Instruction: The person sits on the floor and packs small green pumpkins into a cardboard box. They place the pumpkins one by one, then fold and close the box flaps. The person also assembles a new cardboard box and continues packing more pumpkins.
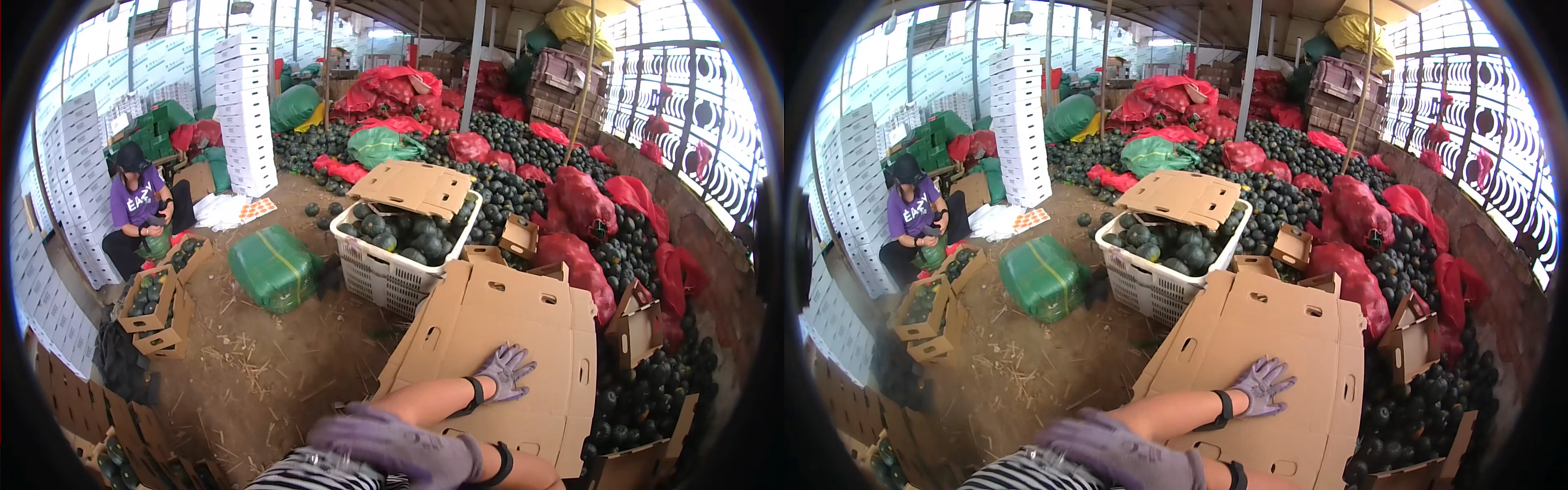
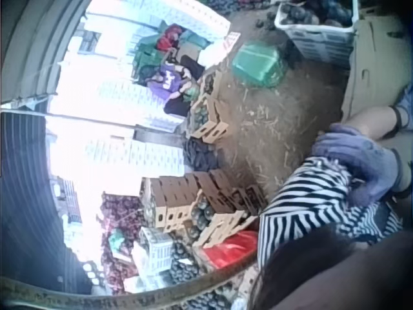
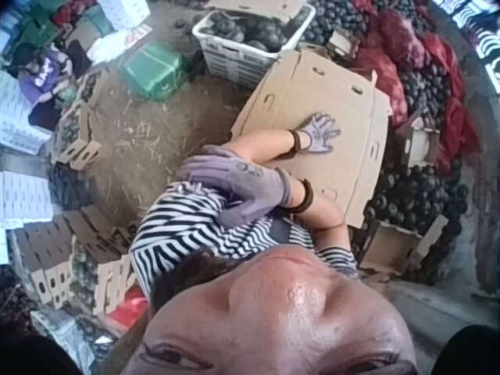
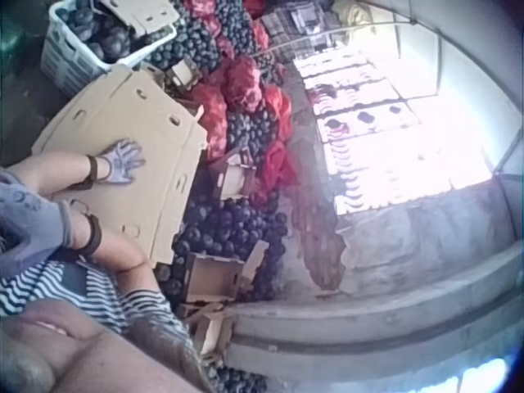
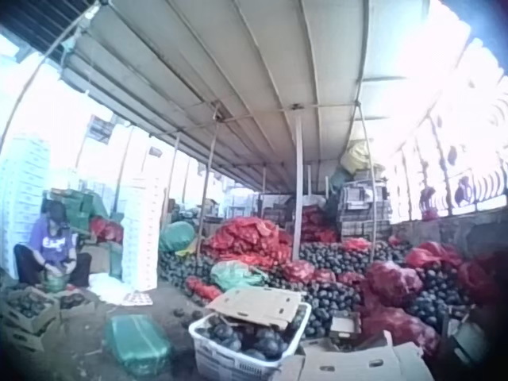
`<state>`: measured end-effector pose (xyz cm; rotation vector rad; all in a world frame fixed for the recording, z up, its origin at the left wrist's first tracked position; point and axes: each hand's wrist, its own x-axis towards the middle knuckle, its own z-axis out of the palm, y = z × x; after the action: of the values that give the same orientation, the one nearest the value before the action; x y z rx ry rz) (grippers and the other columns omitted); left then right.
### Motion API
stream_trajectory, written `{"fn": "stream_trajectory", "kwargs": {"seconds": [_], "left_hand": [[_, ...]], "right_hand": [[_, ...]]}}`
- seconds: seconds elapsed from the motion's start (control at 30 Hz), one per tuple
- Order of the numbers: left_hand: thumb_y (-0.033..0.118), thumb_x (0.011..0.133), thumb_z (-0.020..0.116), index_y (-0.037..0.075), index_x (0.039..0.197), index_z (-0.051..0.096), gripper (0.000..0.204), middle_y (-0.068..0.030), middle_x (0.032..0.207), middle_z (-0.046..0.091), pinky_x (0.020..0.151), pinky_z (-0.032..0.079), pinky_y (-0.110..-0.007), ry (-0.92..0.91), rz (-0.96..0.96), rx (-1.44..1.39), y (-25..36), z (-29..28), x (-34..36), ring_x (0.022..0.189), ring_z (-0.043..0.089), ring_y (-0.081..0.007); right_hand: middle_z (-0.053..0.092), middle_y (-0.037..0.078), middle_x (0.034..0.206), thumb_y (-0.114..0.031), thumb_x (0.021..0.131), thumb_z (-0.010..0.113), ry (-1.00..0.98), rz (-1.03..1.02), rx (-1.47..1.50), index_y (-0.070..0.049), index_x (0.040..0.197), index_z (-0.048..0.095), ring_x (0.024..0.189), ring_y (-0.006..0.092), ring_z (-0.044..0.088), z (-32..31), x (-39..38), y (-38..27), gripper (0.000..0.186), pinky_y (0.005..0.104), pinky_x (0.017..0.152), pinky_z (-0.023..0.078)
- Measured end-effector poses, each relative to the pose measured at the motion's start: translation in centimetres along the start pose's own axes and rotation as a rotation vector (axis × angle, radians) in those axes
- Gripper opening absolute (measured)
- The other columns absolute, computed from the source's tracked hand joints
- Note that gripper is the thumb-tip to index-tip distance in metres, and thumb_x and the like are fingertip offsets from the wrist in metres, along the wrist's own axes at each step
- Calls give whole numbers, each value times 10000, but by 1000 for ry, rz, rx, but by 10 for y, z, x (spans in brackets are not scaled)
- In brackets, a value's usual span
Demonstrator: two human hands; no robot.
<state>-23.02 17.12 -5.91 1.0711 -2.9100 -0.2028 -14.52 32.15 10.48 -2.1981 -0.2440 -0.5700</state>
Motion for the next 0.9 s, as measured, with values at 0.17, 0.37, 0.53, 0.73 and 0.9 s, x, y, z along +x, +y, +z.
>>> {"fn": "stream_trajectory", "kwargs": {"seconds": [0.17, 0.37, 0.53, 0.73, 0.9], "left_hand": [[657, 990, 333, 207, 1648, 226, 804, -213, 1683, 186, 1251, 27, -588, -6, -35, 8, -4, 2, -6, 1561, 109, -415], [664, 996, 305, 208, 1651, 211, 804, -203, 1688, 184, 1246, 9, -592, 0, 9, 21, 3, -1, 0, 1563, 103, -417], [658, 1006, 286, 202, 1654, 201, 796, -198, 1693, 177, 1246, 10, -593, -6, -8, 56, 1, -1, -3, 1565, 108, -416], [650, 1006, 299, 200, 1653, 206, 793, -188, 1699, 167, 1251, 16, -580, 82, -30, 52, -8, 17, -4, 1565, 116, -414], [631, 1003, 318, 194, 1645, 232, 781, -184, 1702, 161, 1260, 39, -556, -2, -27, 50, 2, -10, -8, 1566, 125, -401]], "right_hand": [[633, 148, 1326, -369, 990, 576, -58, 122, -141, -47, 1402, 577, 1279, 357, 553, -32, 14, -12, 523, 510, 1072, 404], [488, 215, 1485, -440, 1004, 548, 207, 134, 242, -51, 1523, 446, 1385, 356, 476, -12, -16, -6, 657, 576, 1206, 248], [557, 186, 1426, -400, 990, 591, 102, 336, -190, -68, 1501, 475, 1331, 341, 520, -24, -33, -2, 621, 559, 1142, 330], [689, 115, 1223, -391, 1013, 550, 72, 509, -307, -104, 1359, 606, 1170, 328, 609, -34, -6, -1, 453, 481, 1035, 419], [703, 126, 1217, -500, 1023, 470, -120, 458, -162, -166, 1342, 639, 1157, 353, 625, -44, 4, -1, 492, 439, 1078, 413]]}}
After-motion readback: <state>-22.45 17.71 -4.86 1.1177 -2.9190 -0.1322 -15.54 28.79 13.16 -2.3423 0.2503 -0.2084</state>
